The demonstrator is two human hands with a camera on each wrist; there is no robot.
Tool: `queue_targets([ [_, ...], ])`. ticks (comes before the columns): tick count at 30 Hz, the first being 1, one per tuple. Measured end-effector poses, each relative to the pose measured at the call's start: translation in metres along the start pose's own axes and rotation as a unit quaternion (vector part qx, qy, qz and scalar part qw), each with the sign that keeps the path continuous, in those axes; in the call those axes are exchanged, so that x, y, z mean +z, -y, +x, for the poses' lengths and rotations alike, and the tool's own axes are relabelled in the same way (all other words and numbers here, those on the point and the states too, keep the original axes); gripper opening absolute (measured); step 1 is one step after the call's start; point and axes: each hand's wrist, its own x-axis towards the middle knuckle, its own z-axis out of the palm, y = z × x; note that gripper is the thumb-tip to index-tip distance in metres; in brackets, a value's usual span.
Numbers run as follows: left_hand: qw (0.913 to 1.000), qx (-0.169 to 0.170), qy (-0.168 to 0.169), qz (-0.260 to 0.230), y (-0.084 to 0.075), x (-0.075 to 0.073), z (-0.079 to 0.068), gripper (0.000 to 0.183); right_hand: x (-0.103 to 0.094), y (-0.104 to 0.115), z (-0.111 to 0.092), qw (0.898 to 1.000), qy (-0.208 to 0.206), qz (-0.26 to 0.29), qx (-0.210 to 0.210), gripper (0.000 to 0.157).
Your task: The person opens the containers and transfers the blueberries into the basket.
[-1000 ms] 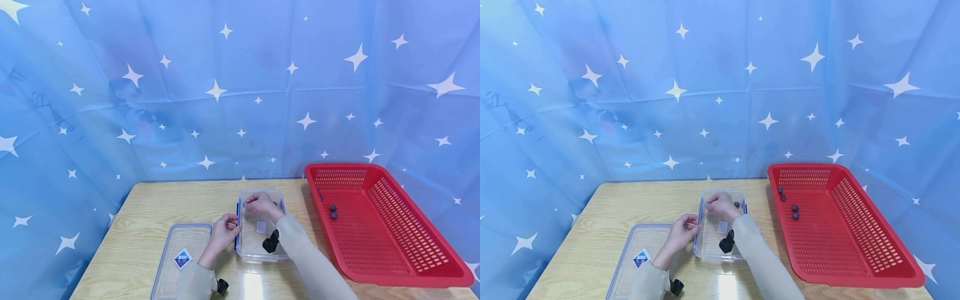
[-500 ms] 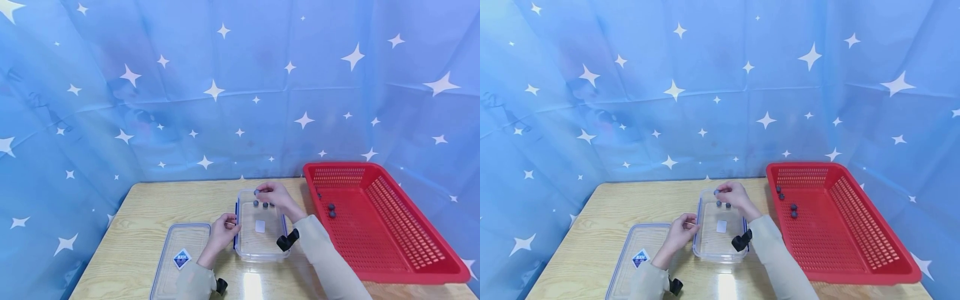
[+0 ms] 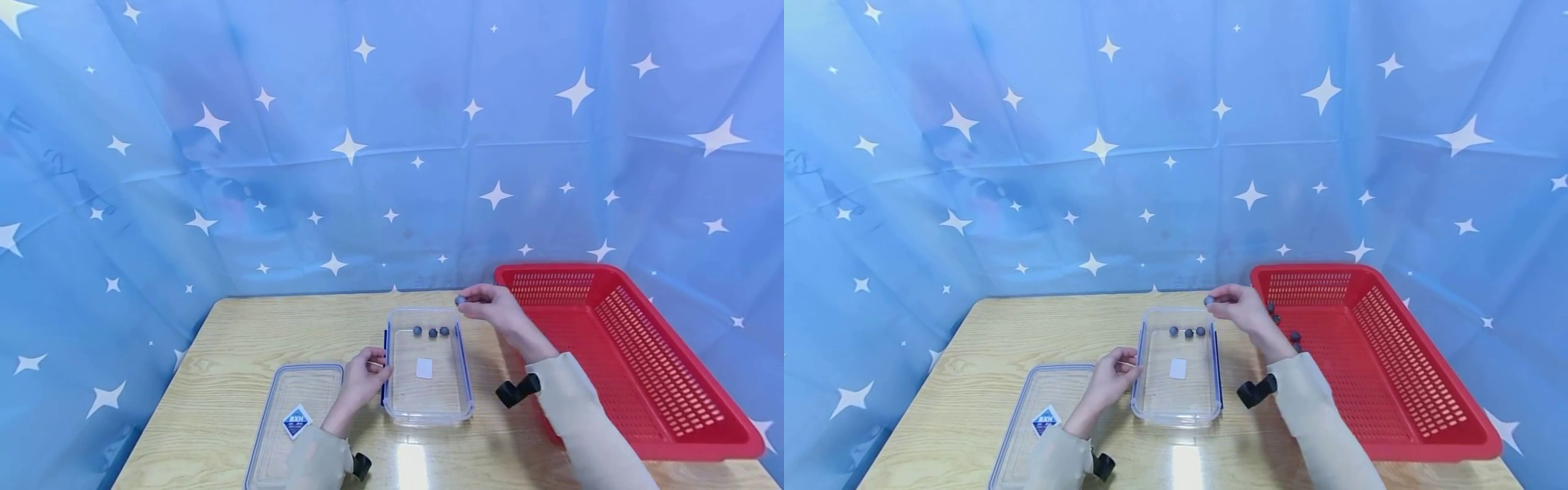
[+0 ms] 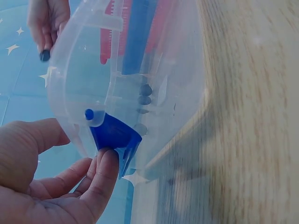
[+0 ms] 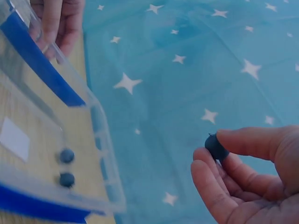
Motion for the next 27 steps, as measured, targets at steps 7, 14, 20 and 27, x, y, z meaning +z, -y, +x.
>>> queue_targets([
  [7, 1.0000, -0.001, 0.001, 0.004, -0.001, 0.000, 0.000, 0.025, -0.043, -0.005, -0.022, 0.999, -0.024, -0.041, 0.010, 0.039],
  [14, 1.0000, -0.003, -0.003, 0.008, -0.001, 0.000, 0.000, 0.024, -0.083, -0.019, -0.039, 0.999, -0.033, 0.023, 0.001, 0.028],
  [20, 1.0000, -0.006, -0.002, 0.005, -0.002, 0.000, -0.001, 0.025, -0.108, -0.038, -0.049, 0.997, -0.035, 0.068, 0.015, 0.014],
  [27, 1.0000, -0.004, 0.001, 0.002, -0.002, 0.000, -0.002, 0.025, -0.124, -0.058, -0.059, 0.995, -0.033, 0.081, 0.050, 0.016],
])
